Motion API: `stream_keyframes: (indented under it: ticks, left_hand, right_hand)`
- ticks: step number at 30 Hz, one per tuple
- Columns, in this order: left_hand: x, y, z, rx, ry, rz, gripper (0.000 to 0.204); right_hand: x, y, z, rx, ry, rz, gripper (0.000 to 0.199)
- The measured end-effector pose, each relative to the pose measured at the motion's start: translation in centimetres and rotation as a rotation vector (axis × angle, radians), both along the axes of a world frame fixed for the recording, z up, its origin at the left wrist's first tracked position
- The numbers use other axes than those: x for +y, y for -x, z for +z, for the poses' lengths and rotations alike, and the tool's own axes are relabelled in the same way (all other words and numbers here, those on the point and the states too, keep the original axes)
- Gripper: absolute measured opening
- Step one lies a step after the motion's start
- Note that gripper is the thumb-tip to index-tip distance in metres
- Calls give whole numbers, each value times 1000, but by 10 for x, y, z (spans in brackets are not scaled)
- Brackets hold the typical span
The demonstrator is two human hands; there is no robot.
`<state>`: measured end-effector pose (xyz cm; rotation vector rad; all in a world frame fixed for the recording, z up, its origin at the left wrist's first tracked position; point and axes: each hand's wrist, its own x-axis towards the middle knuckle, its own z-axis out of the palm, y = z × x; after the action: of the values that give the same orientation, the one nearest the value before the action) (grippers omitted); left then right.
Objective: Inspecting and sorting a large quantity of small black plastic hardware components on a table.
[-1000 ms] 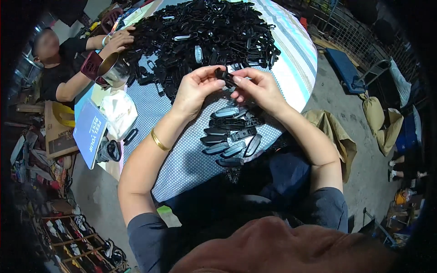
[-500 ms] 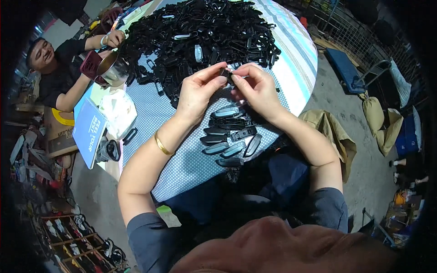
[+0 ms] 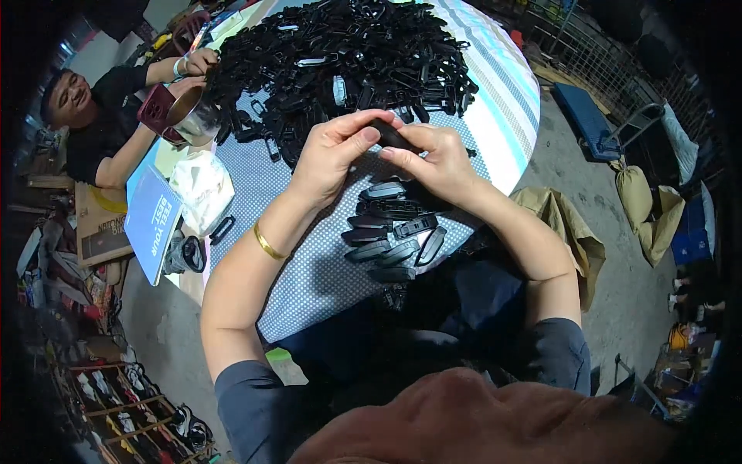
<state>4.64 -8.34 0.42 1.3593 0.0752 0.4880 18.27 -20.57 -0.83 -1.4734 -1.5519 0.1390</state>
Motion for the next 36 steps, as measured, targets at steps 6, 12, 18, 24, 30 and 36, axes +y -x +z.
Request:
stream_keyframes:
  ticks: [6, 12, 18, 24, 30, 36]
  left_hand:
    - [-3, 3, 6, -23, -94, 66, 22]
    - [31, 21, 37, 269, -656, 146, 37]
    - [51, 62, 30, 728, -1143, 91, 47]
    - [27, 44, 0, 532, -1218, 266, 42]
    - [6, 15, -15, 372, -1201, 392, 44]
    - [-3, 13, -15, 347, -1164, 428, 31]
  right_hand:
    - [3, 5, -3, 58, -24, -14, 25]
    - [12, -9, -5, 150, 421, 183, 30]
    - [3, -3, -5, 96, 509, 523, 40]
    - [-8, -1, 3, 112, 576, 708, 44]
    - [-14, -6, 7, 133, 573, 943, 38]
    - [-11, -22, 19, 148, 413, 401, 25]
